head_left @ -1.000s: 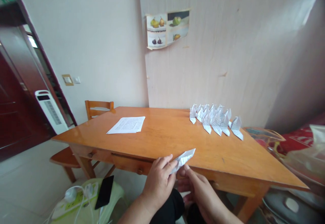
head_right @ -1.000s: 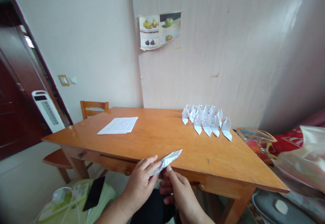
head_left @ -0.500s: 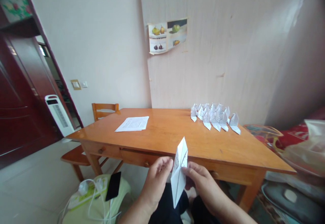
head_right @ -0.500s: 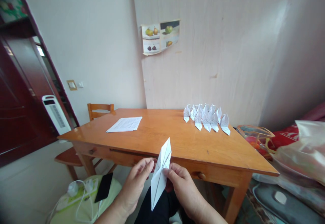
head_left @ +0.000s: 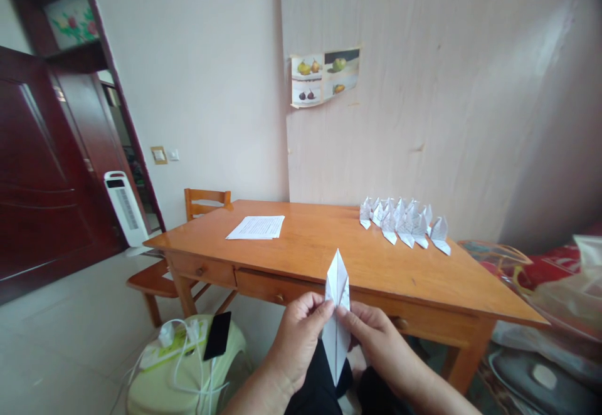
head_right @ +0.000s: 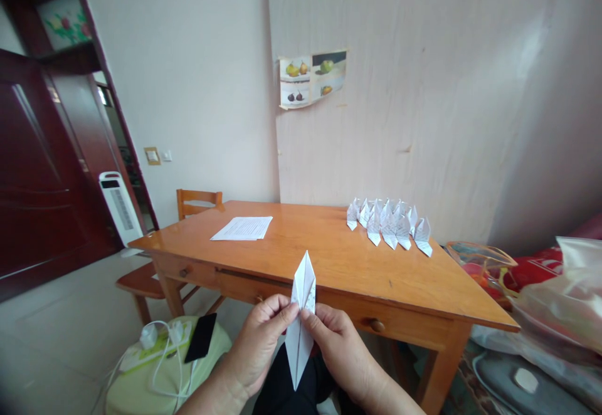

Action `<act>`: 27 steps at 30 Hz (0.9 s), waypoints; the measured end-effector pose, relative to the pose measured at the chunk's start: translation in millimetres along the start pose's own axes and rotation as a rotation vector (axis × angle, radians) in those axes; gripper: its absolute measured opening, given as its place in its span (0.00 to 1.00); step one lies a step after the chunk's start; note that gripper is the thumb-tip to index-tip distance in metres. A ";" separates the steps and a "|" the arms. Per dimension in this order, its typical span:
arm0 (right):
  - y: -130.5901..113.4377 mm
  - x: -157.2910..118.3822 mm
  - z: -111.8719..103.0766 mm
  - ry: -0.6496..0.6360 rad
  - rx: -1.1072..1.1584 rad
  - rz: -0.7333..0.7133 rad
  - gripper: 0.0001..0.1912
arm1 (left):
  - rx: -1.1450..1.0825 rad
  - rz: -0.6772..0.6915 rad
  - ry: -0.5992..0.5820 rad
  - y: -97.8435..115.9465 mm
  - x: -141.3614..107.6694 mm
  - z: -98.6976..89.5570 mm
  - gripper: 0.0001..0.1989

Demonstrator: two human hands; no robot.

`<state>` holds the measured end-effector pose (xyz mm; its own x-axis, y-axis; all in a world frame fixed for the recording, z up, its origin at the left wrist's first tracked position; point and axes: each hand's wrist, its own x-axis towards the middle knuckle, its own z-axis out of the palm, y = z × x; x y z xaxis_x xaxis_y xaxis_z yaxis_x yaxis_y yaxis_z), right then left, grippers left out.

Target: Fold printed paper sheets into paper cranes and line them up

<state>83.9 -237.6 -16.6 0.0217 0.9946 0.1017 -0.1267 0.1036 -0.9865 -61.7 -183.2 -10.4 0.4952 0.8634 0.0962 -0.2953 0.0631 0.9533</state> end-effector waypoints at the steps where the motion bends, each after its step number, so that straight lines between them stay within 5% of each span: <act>1: 0.7 0.0 0.3 0.000 0.011 -0.001 0.23 | 0.009 0.007 0.004 -0.7 -0.2 0.7 0.15; 27: 2.9 -5.2 -7.9 -0.066 0.004 0.059 0.25 | -0.044 0.020 0.197 -8.3 5.7 17.4 0.11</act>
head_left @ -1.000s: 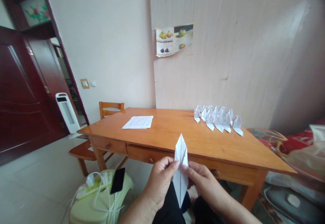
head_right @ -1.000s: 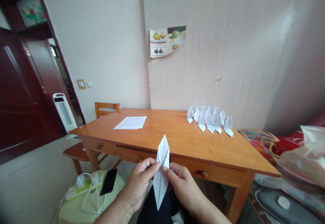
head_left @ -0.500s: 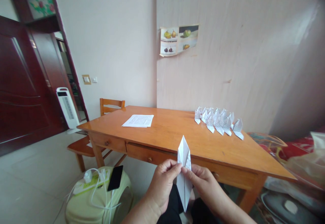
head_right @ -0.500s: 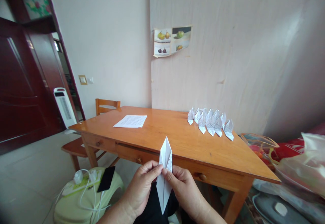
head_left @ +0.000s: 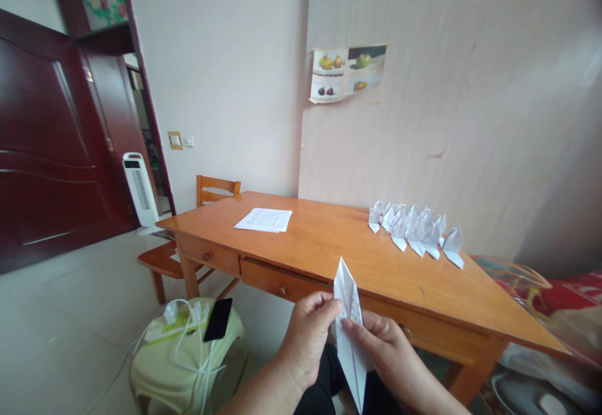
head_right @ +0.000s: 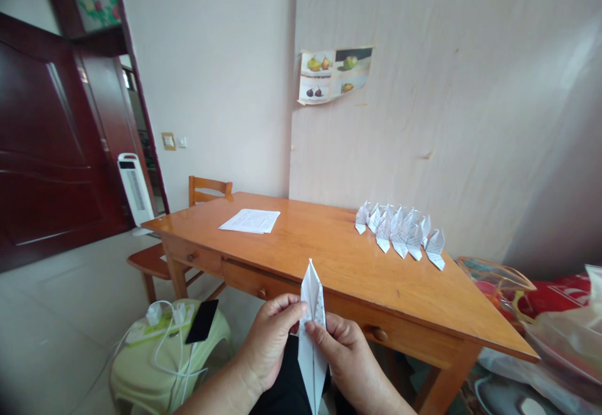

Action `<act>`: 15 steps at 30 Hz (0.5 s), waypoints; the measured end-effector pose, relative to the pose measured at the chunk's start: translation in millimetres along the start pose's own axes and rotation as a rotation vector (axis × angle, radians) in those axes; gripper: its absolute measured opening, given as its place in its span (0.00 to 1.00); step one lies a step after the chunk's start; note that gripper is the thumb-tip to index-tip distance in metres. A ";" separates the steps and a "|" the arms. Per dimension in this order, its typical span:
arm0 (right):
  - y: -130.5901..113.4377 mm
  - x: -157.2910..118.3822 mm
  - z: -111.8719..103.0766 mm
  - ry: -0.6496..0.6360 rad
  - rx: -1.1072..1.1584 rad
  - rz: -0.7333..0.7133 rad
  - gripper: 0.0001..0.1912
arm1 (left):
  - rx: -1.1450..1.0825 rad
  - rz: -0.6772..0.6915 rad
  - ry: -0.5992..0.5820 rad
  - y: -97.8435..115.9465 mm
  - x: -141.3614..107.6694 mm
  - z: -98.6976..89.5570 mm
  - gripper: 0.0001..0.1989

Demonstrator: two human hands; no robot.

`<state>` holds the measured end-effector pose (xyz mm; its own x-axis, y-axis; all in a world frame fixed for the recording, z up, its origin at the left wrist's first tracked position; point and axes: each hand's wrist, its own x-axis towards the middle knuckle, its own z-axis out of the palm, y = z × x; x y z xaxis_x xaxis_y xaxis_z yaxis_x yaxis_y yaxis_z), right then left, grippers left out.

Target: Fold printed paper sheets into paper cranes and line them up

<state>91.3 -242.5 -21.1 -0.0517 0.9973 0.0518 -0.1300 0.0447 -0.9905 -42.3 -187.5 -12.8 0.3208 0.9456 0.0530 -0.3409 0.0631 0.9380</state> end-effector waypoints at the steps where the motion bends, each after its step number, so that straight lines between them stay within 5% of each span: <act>1: 0.9 -0.4 0.2 -0.008 0.000 0.002 0.25 | 0.007 0.008 0.018 0.2 2.2 -1.0 0.11; 15: 4.5 1.4 2.8 -0.047 0.016 0.000 0.23 | -0.051 0.082 0.070 4.7 13.7 -9.0 0.12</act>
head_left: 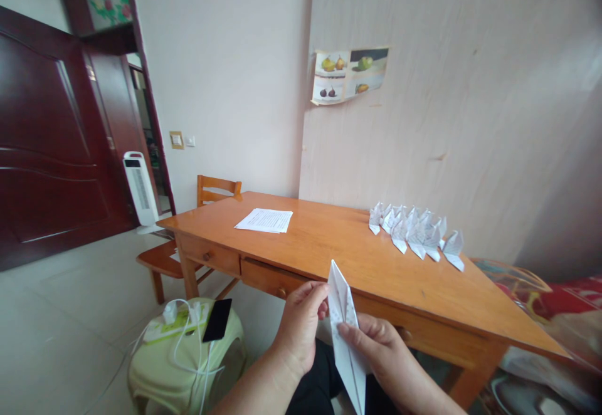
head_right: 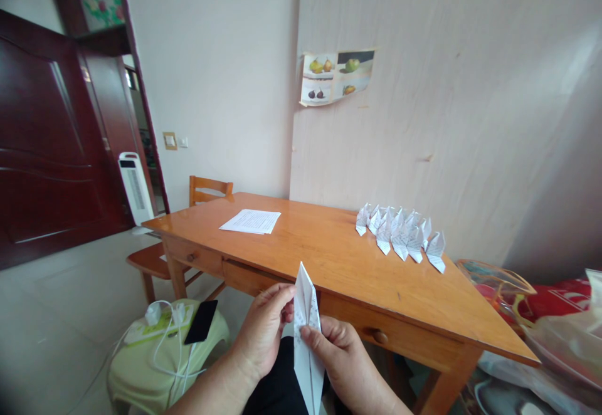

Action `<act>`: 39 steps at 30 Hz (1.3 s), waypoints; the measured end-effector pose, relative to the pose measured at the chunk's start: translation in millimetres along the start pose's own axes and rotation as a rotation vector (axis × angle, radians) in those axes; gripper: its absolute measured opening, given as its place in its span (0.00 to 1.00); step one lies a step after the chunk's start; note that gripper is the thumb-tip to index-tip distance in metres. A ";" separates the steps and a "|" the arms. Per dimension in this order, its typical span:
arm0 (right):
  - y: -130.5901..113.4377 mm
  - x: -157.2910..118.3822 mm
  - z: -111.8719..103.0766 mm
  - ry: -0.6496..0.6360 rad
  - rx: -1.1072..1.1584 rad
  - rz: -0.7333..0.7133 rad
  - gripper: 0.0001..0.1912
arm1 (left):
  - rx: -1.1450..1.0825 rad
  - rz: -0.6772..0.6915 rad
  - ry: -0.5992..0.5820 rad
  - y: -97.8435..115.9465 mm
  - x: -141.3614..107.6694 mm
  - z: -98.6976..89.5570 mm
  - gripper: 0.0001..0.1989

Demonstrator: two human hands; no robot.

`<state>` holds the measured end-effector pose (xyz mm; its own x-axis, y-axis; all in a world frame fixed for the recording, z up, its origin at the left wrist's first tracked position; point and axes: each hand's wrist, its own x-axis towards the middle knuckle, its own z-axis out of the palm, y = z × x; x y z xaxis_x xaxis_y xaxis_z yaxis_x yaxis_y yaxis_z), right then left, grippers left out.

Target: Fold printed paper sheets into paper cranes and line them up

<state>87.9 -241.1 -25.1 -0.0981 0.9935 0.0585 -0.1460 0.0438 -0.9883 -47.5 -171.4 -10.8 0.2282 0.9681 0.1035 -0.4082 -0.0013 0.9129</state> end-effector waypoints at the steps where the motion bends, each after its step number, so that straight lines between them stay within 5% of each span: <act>1: 0.2 -0.2 -0.1 0.001 0.004 -0.001 0.23 | -0.003 0.009 -0.011 0.7 -0.4 -0.2 0.13; 9: 2.2 -0.5 -1.2 -0.002 -0.025 -0.024 0.21 | 0.058 0.033 -0.051 3.6 -4.3 0.2 0.05; 39: -1.7 -7.7 7.0 -0.046 -0.044 0.002 0.24 | 0.077 0.059 0.040 7.6 -4.3 -0.6 0.15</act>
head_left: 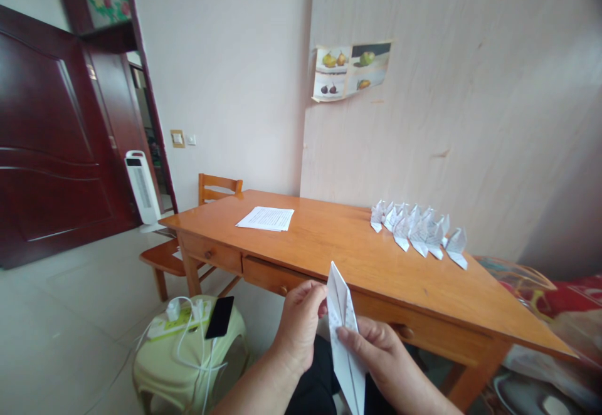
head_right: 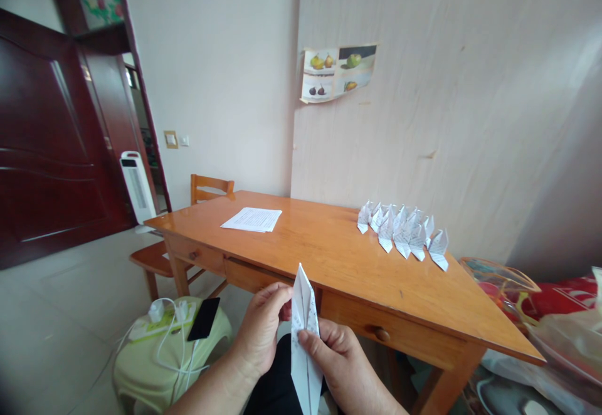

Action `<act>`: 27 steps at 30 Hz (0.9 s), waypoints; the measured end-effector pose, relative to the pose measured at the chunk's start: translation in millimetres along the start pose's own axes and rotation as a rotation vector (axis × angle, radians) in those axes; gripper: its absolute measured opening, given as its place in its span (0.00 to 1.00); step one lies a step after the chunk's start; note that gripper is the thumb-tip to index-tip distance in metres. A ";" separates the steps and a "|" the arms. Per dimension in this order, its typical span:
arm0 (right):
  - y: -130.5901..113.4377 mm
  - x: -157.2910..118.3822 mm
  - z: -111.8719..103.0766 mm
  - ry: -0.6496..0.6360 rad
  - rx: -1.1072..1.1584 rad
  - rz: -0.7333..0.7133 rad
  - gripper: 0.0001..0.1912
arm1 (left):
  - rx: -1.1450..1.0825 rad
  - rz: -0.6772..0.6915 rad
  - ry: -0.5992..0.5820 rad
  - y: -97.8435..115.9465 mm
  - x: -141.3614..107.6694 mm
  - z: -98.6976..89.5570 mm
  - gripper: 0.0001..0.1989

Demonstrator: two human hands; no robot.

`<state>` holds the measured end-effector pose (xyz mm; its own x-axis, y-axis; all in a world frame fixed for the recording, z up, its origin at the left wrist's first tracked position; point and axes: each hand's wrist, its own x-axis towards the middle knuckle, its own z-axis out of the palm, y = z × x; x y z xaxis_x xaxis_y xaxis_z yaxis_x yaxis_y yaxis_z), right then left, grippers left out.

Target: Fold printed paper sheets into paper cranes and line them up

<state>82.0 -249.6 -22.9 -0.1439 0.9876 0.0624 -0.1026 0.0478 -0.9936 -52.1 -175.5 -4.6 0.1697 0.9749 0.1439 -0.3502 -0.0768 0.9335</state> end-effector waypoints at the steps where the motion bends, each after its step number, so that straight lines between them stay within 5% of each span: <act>1: 0.4 -0.3 -0.1 0.001 0.006 0.005 0.24 | -0.002 -0.012 -0.001 0.4 0.3 -0.7 0.17; 4: 1.3 -0.1 -0.8 0.007 0.024 0.004 0.24 | -0.026 -0.090 -0.054 2.3 -1.9 -2.4 0.20; 10: 0.1 2.5 -2.0 0.033 0.017 -0.022 0.25 | -0.238 -0.391 -0.379 0.5 -17.9 -0.9 0.19; 27: 1.0 4.1 0.7 -0.009 0.048 -0.027 0.23 | -0.236 -0.382 -0.180 -4.2 -20.9 13.0 0.15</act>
<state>80.6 -245.5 -23.5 -0.1496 0.9846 0.0902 -0.1538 0.0669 -0.9858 -42.1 -198.2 -7.2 0.4762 0.8710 -0.1204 -0.4282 0.3493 0.8335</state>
